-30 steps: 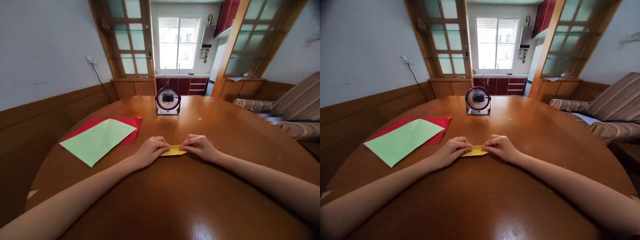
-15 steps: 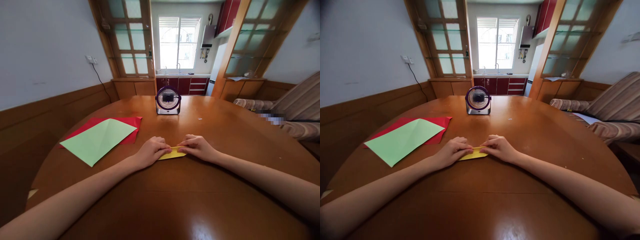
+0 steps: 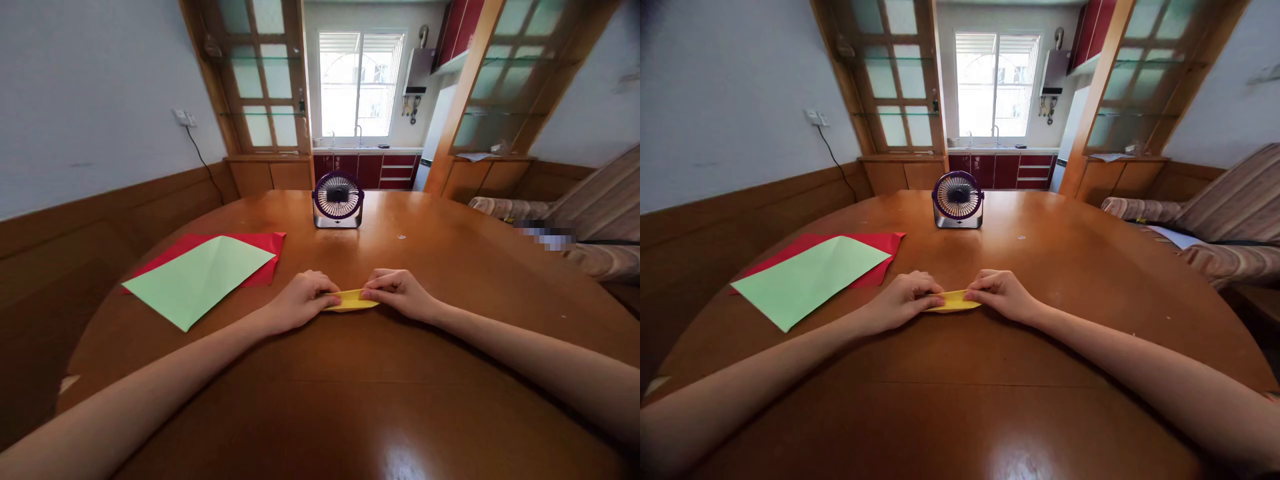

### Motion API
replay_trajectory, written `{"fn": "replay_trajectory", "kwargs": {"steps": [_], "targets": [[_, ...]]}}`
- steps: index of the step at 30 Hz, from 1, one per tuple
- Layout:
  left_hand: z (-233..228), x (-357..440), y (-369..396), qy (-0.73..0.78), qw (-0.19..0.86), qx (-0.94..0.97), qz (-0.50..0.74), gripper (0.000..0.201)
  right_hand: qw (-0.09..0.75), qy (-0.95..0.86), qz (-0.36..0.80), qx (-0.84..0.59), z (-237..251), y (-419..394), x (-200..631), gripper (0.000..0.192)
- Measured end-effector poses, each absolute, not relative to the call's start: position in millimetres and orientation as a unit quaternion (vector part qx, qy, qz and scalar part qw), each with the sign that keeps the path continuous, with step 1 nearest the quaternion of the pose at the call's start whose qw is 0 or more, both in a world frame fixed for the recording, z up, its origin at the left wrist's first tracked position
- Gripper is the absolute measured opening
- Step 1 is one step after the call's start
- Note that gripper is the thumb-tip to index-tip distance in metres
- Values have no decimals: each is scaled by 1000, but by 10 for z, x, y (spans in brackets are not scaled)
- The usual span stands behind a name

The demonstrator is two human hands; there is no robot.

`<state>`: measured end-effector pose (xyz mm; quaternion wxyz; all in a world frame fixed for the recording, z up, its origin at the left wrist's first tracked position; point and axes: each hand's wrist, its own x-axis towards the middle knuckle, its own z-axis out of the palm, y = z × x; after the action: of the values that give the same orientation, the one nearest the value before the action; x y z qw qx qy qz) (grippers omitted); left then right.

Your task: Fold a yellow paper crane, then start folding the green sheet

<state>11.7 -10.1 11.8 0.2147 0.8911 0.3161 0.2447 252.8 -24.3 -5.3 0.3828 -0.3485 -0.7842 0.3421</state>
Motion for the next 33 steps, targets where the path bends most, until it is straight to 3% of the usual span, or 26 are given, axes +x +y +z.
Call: {"fn": "replay_trajectory", "kwargs": {"steps": [8, 18, 33], "targets": [[160, 54, -65, 329, 273, 880, 207, 20, 371, -797, 322, -352, -37, -255, 2537, 22], [355, -125, -52, 342, 209, 901, 166, 23, 393, -791, 304, -357, -73, -232, 2569, 25], [380, -484, 218, 373, 262, 879, 139, 22, 407, -767, 317, -381, -68, -198, 2607, 21]]}}
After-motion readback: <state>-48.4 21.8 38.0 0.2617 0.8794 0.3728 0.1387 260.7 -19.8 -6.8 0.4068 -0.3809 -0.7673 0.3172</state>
